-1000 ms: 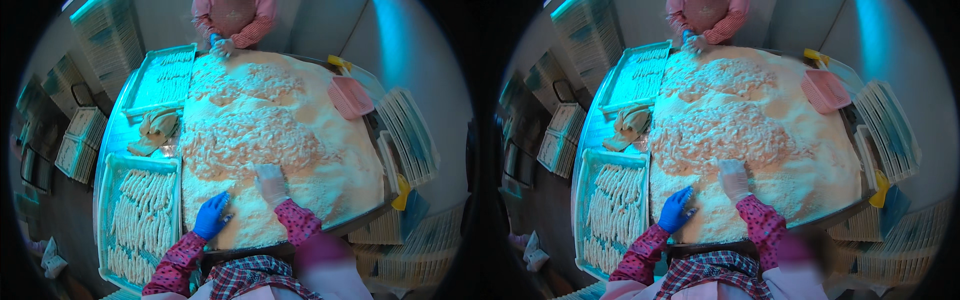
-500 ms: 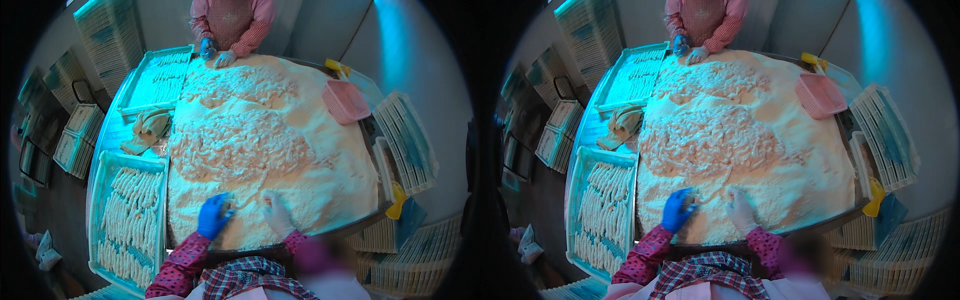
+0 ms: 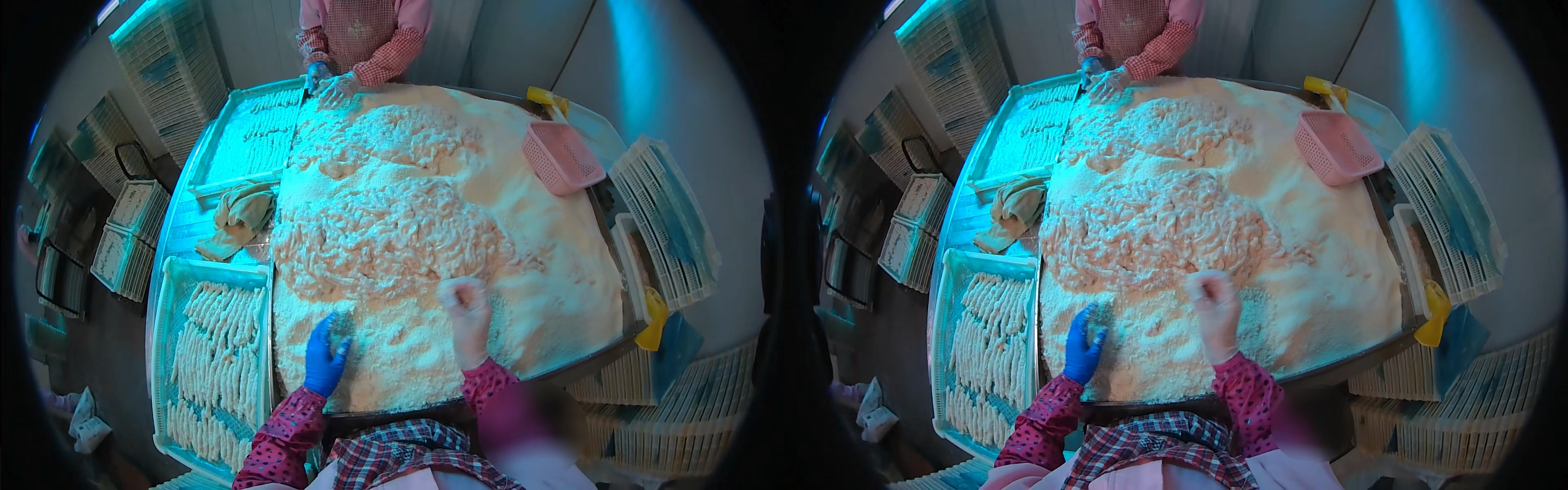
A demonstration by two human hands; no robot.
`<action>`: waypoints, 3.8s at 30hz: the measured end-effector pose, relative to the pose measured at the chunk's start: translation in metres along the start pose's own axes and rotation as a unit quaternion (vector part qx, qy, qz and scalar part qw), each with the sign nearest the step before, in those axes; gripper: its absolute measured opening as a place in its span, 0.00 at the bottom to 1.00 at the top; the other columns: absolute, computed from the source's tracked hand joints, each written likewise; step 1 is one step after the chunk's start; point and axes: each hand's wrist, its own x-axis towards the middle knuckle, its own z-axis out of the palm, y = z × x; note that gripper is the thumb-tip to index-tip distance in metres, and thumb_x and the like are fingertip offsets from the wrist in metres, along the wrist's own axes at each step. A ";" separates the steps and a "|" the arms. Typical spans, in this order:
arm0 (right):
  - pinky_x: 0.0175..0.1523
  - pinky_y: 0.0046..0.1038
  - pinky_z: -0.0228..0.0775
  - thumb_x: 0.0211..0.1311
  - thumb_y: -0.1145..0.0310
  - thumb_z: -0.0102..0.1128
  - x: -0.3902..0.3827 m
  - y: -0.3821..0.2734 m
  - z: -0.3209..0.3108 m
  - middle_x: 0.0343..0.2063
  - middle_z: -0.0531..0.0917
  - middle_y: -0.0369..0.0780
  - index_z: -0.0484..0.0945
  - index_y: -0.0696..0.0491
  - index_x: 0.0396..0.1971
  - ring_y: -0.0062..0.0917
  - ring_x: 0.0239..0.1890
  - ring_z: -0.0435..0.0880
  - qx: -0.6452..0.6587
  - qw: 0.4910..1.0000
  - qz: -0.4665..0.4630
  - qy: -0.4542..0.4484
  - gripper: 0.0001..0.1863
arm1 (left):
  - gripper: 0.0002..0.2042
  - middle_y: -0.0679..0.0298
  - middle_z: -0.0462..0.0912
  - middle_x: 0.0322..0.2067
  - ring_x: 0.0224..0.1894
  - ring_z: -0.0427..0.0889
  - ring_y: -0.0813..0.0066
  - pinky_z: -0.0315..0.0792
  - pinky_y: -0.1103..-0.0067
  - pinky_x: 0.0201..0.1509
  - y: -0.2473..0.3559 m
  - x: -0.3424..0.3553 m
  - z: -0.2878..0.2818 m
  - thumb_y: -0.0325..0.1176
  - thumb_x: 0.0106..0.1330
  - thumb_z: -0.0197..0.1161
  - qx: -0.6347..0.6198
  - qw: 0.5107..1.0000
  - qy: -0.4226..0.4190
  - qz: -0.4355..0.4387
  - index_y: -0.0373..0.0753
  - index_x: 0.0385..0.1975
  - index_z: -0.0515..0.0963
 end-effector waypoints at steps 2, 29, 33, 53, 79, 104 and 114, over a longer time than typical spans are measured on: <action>0.45 0.24 0.71 0.56 0.75 0.61 -0.018 -0.006 0.010 0.37 0.80 0.36 0.77 0.54 0.37 0.18 0.40 0.78 -0.213 0.945 -0.139 -0.203 0.08 | 0.26 0.51 0.69 0.55 0.57 0.69 0.55 0.62 0.68 0.60 -0.008 0.006 -0.011 0.30 0.60 0.60 0.012 0.999 0.033 0.004 0.35 0.59 0.64; 0.53 0.33 0.68 0.51 0.67 0.63 -0.018 0.076 -0.028 0.43 0.80 0.41 0.74 0.53 0.50 0.34 0.47 0.77 -0.347 0.905 -0.069 -0.236 0.23 | 0.23 0.56 0.78 0.45 0.44 0.77 0.53 0.73 0.68 0.47 0.006 0.042 -0.050 0.30 0.52 0.67 0.053 0.981 -0.152 0.106 0.44 0.51 0.73; 0.46 0.31 0.71 0.51 0.69 0.63 -0.026 0.066 0.002 0.37 0.81 0.41 0.77 0.55 0.45 0.34 0.40 0.80 -0.413 0.824 -0.160 -0.354 0.19 | 0.32 0.60 0.73 0.52 0.53 0.72 0.55 0.67 0.66 0.56 0.022 0.012 -0.019 0.37 0.50 0.68 0.172 0.923 -0.267 0.217 0.50 0.58 0.67; 0.67 0.39 0.47 0.60 0.56 0.53 -0.064 0.031 0.080 0.63 0.60 0.49 0.58 0.51 0.64 0.42 0.67 0.53 -0.190 0.881 -0.207 -0.380 0.33 | 0.24 0.62 0.72 0.53 0.52 0.72 0.67 0.69 0.70 0.54 0.075 0.004 0.045 0.48 0.69 0.45 -0.730 0.599 0.210 -0.253 0.41 0.61 0.62; 0.38 0.31 0.69 0.43 0.73 0.65 0.083 0.063 0.171 0.24 0.76 0.40 0.74 0.52 0.25 0.32 0.31 0.77 -0.417 0.847 -0.162 -0.286 0.09 | 0.28 0.59 0.75 0.51 0.53 0.72 0.69 0.63 0.73 0.61 -0.331 0.075 -0.301 0.52 0.72 0.36 -0.294 0.892 0.140 -0.313 0.35 0.55 0.70; 0.46 0.34 0.68 0.47 0.70 0.65 -0.036 0.014 -0.011 0.33 0.79 0.39 0.78 0.50 0.37 0.34 0.39 0.78 -0.362 0.921 -0.143 -0.029 0.14 | 0.25 0.58 0.80 0.39 0.39 0.78 0.58 0.73 0.71 0.42 0.010 0.028 0.014 0.26 0.50 0.66 0.015 0.994 -0.097 0.049 0.47 0.51 0.74; 0.47 0.32 0.67 0.50 0.64 0.63 -0.033 0.052 -0.017 0.38 0.81 0.35 0.79 0.47 0.37 0.31 0.43 0.77 -0.548 0.758 -0.259 -0.239 0.12 | 0.08 0.67 0.81 0.31 0.33 0.79 0.82 0.73 0.81 0.36 0.012 0.027 0.009 0.32 0.62 0.62 -0.194 0.968 -0.089 -0.135 0.38 0.38 0.77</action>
